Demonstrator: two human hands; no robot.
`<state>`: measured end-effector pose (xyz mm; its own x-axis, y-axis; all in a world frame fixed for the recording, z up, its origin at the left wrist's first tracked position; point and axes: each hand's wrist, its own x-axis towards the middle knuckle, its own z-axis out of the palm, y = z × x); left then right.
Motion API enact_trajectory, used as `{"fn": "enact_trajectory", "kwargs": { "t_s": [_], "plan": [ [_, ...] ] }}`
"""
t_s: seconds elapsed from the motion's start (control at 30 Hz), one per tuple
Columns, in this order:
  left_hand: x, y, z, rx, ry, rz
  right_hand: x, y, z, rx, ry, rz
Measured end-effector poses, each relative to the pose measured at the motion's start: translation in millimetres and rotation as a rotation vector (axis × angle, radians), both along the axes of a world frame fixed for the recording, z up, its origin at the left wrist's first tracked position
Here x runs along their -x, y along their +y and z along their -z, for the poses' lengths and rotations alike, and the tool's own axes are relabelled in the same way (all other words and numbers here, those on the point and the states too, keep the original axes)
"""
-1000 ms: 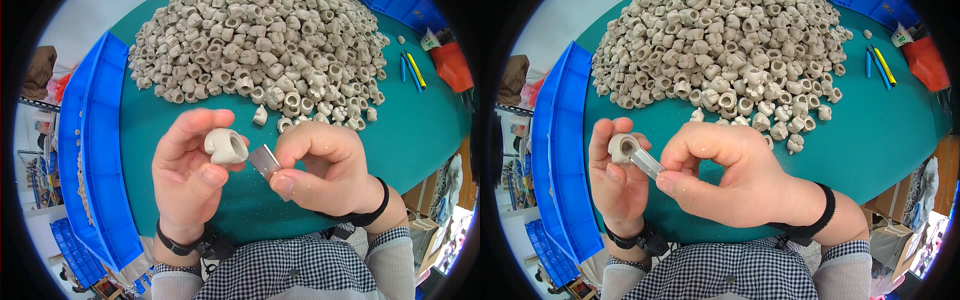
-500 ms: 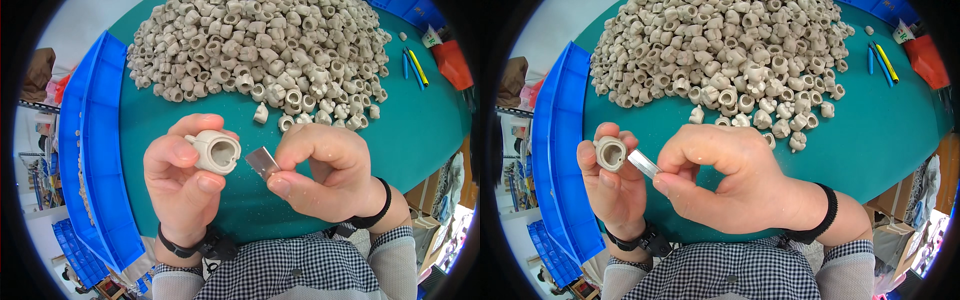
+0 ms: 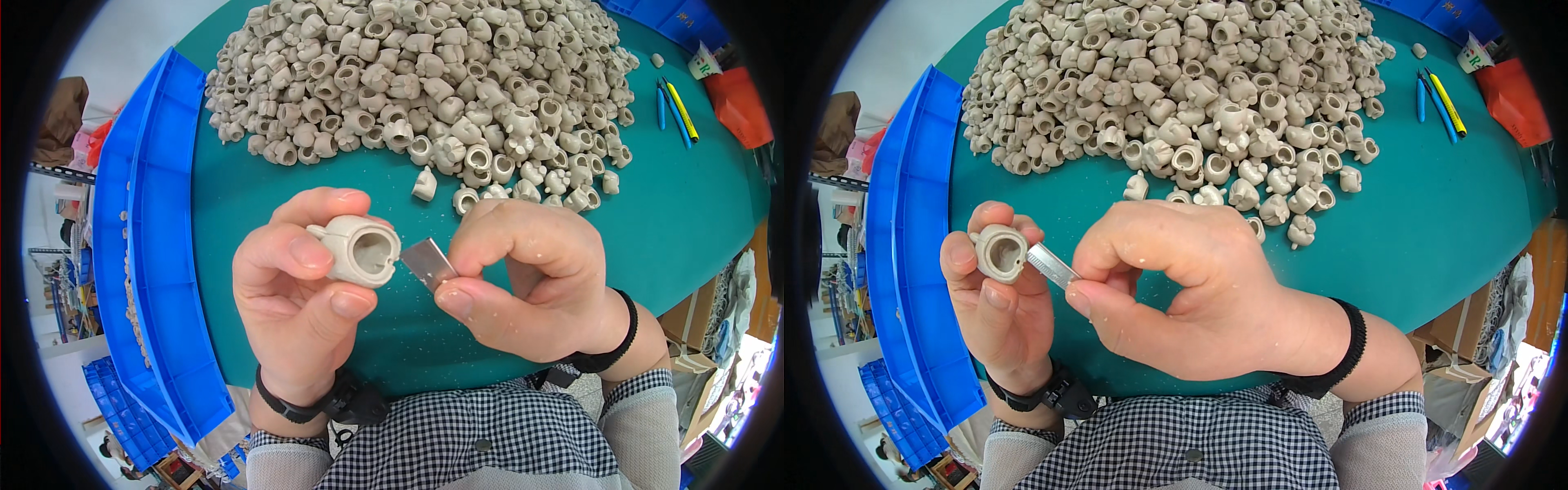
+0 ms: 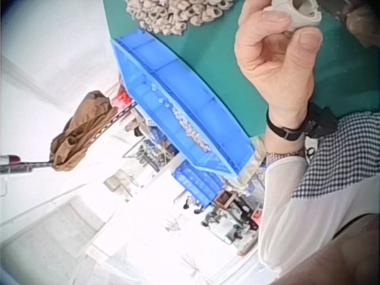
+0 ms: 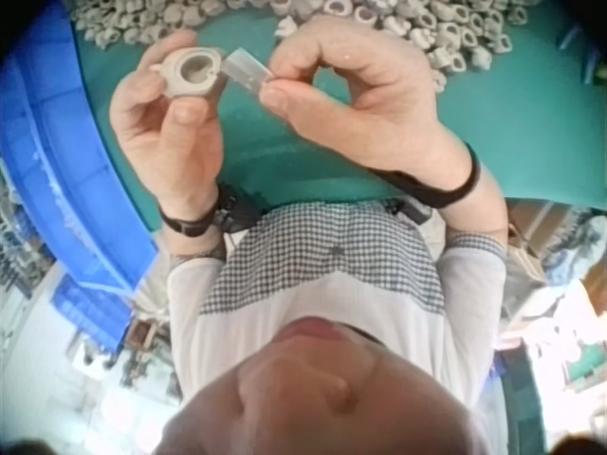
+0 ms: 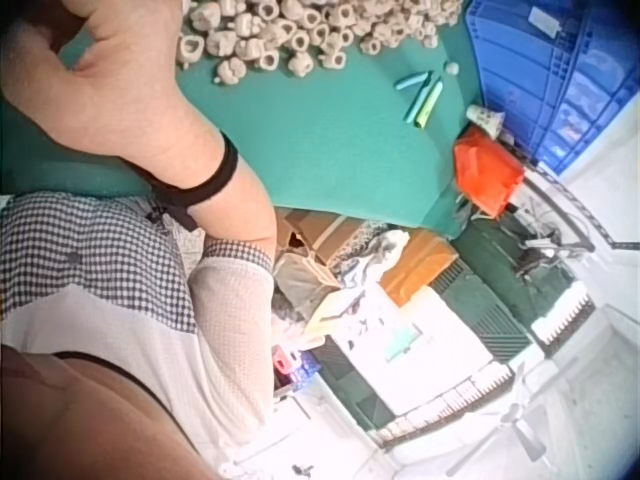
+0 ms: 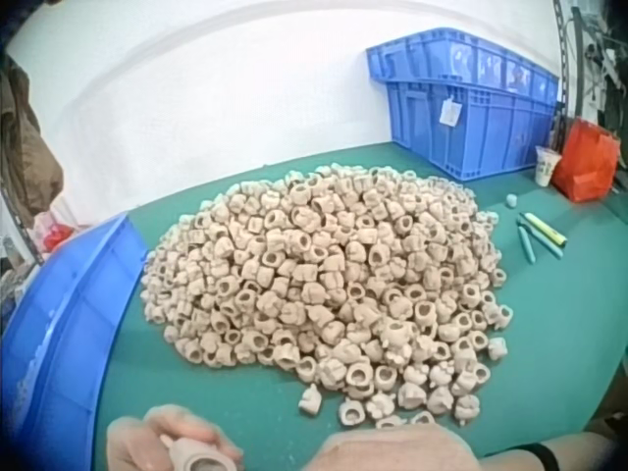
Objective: Scraping flash or excess material from small industrial parts with a blade.
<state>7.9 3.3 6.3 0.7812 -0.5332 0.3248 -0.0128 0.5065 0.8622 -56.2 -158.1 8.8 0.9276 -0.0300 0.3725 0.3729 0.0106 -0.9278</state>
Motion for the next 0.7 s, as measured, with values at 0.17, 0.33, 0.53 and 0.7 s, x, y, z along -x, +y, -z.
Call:
{"fn": "enact_trajectory", "kwargs": {
  "t_s": [0.17, 0.33, 0.53, 0.7],
  "plan": [
    [-0.2, 0.6, -0.2, -0.017, -0.021, -0.009, -0.1, 0.1, -0.1, 0.019, -0.007, 0.010],
    [-0.4, 0.8, 0.9, -0.018, -0.032, -0.016, -1.2, -0.4, 0.1, 0.084, -0.057, 0.050],
    [-0.1, 1.5, 0.5, -0.046, -0.090, -0.048, -3.4, 0.3, -0.4, 0.135, -0.123, 0.087],
    [0.3, 1.5, 1.0, -0.050, -0.127, -0.060, -2.8, 0.2, 0.1, 0.127, -0.086, 0.077]
  ]
}}
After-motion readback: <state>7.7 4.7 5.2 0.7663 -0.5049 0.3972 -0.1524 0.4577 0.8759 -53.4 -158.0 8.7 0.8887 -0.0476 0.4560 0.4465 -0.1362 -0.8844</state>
